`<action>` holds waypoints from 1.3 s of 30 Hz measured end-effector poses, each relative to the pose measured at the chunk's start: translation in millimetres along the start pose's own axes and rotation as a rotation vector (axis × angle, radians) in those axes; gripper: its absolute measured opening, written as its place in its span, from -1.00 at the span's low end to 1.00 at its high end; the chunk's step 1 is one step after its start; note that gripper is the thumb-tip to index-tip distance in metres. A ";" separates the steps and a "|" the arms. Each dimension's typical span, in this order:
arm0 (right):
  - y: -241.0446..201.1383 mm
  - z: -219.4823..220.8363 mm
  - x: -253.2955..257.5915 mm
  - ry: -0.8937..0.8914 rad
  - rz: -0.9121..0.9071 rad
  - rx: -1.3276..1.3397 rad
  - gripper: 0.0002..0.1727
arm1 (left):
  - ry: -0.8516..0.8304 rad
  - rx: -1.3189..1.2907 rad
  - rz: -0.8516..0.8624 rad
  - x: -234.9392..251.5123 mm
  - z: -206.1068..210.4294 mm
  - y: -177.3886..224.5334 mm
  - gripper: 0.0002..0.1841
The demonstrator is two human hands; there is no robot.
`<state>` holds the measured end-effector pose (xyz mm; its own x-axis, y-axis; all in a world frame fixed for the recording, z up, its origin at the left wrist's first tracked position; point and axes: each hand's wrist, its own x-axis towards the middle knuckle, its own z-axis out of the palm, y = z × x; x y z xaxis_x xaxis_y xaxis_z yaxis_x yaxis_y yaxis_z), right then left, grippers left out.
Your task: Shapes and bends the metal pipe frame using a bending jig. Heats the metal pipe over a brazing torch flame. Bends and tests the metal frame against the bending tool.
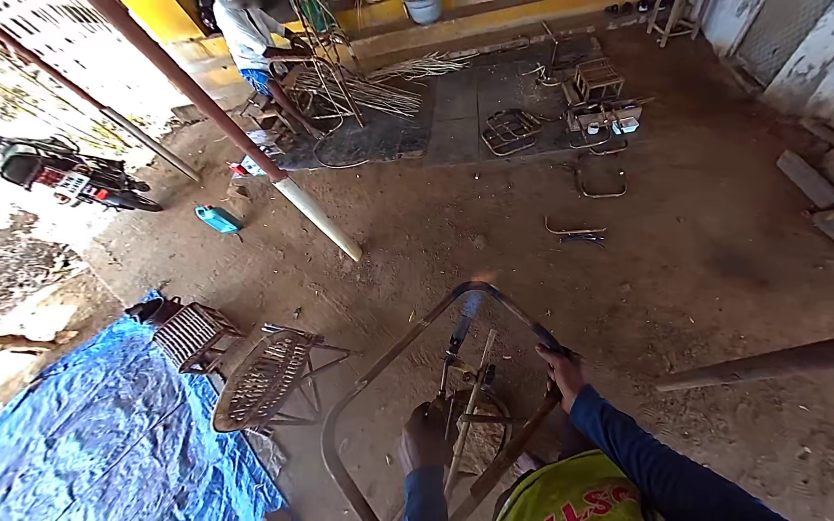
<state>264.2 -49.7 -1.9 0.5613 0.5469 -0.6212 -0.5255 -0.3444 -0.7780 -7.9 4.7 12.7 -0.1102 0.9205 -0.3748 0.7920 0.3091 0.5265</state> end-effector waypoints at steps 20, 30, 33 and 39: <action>8.7 5.0 -8.1 -0.003 0.076 0.011 -0.70 | -0.007 0.074 0.106 1.4 -0.7 -1.4 -0.62; 16.9 -25.5 -18.8 0.042 0.085 0.041 -0.70 | -0.036 0.152 0.214 1.9 -7.6 1.9 -0.64; 16.4 -27.8 -14.7 0.037 0.077 0.051 -0.69 | -0.013 0.132 0.258 3.9 -4.0 -2.2 -0.64; -5.4 -29.2 -21.9 -0.025 -0.010 0.131 -0.70 | 0.015 0.144 0.273 -7.4 -8.2 0.7 -0.50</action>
<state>273.4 -82.1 13.1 0.5518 0.5693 -0.6095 -0.5997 -0.2370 -0.7643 -11.4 0.0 22.1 0.1103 0.9685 -0.2231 0.8703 0.0143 0.4924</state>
